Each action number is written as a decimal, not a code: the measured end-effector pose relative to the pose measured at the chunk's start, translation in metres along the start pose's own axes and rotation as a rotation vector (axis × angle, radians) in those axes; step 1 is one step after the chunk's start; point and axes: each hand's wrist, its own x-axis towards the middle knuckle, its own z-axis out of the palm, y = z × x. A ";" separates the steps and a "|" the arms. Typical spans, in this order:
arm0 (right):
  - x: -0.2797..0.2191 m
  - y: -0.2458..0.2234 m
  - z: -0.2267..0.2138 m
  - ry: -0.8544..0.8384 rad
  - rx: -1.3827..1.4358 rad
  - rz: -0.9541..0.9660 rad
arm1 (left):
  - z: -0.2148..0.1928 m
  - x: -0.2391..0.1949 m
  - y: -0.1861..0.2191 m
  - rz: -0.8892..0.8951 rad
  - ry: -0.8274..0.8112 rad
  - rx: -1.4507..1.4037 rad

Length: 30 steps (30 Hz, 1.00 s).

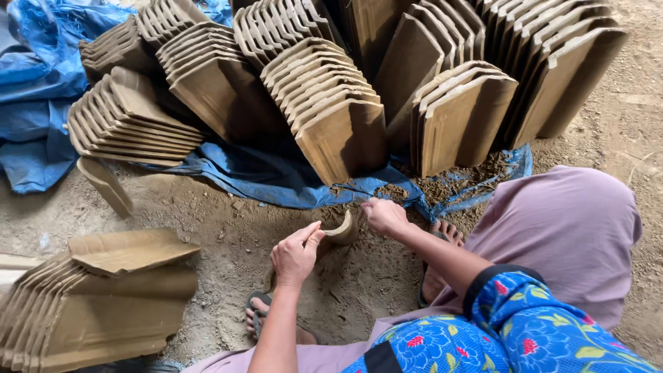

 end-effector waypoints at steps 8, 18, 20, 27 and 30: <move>-0.077 -0.050 -0.028 -0.101 0.576 -0.091 | -0.017 -0.001 0.021 -0.162 -0.129 0.013; -0.091 -0.062 0.021 0.032 0.520 -0.070 | -0.024 0.000 0.042 -0.310 -0.163 0.029; -0.084 -0.059 0.027 0.022 0.556 -0.079 | -0.029 0.002 0.047 -0.351 -0.193 0.020; -0.085 -0.051 0.026 0.066 0.616 -0.029 | -0.034 0.001 0.052 -0.378 -0.234 0.008; -0.085 -0.056 0.031 0.086 0.674 -0.023 | -0.031 0.003 0.050 -0.383 -0.221 0.006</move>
